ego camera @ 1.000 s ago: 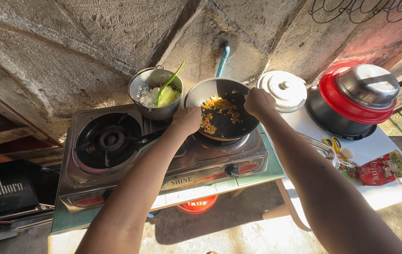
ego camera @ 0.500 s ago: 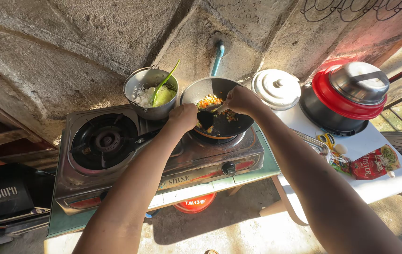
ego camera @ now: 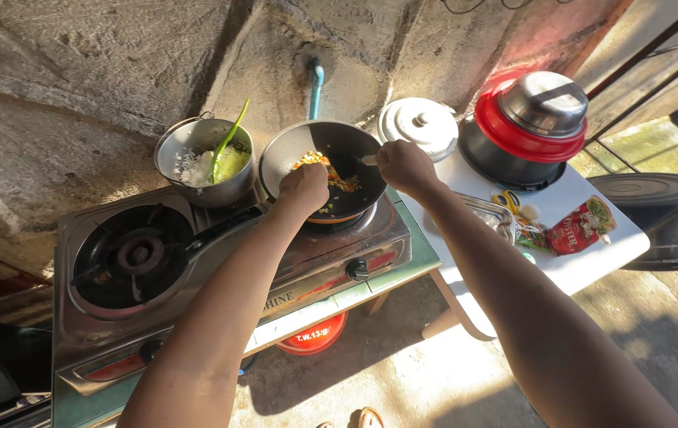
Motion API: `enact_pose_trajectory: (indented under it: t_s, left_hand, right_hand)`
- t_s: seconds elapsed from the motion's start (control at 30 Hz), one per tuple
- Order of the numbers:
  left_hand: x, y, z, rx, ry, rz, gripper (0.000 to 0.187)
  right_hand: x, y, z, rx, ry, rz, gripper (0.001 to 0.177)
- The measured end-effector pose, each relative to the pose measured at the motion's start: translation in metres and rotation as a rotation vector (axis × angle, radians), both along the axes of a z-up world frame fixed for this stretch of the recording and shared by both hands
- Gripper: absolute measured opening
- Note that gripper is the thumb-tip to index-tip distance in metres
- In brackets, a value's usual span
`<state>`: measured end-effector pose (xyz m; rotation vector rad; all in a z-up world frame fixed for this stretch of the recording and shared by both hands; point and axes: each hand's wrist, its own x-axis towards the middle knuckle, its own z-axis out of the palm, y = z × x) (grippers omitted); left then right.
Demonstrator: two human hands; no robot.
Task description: Cook fried rice with mixed vegetables and an egg on a gas stove.
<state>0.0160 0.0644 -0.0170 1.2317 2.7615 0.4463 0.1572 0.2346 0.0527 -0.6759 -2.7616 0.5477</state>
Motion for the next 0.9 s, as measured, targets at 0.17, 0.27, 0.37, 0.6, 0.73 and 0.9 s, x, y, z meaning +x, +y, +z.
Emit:
enact_pose_trajectory:
  t_s: [0.17,0.27,0.37,0.6,0.73,0.9]
  left_hand:
    - [0.023,0.024,0.005,0.055,-0.009,-0.05,0.017]
    - [0.043,0.039,0.015,0.155,-0.015,-0.09,0.017]
    - [0.06,0.063,0.017,0.199,-0.007,-0.129,0.018]
    - [0.107,0.136,0.009,0.212,-0.064,-0.231,0.02]
    - [0.141,0.196,-0.011,0.148,-0.061,-0.274,0.021]
    - [0.195,0.268,-0.031,0.12,-0.181,-0.326,0.026]
  right_hand:
    - [0.013,0.002,-0.02,-0.011,0.139,-0.055,0.026]
    - [0.017,0.018,-0.033,-0.091,0.217,-0.091,0.028]
    - [0.033,0.038,-0.031,-0.358,0.327,-0.237,0.033]
    - [0.105,0.115,-0.035,-1.288,0.603,-0.477,0.018]
    - [0.159,0.181,-0.056,-1.349,0.666,-0.547,0.023]
    - [0.229,0.266,-0.087,-1.502,0.909,-0.651,0.01]
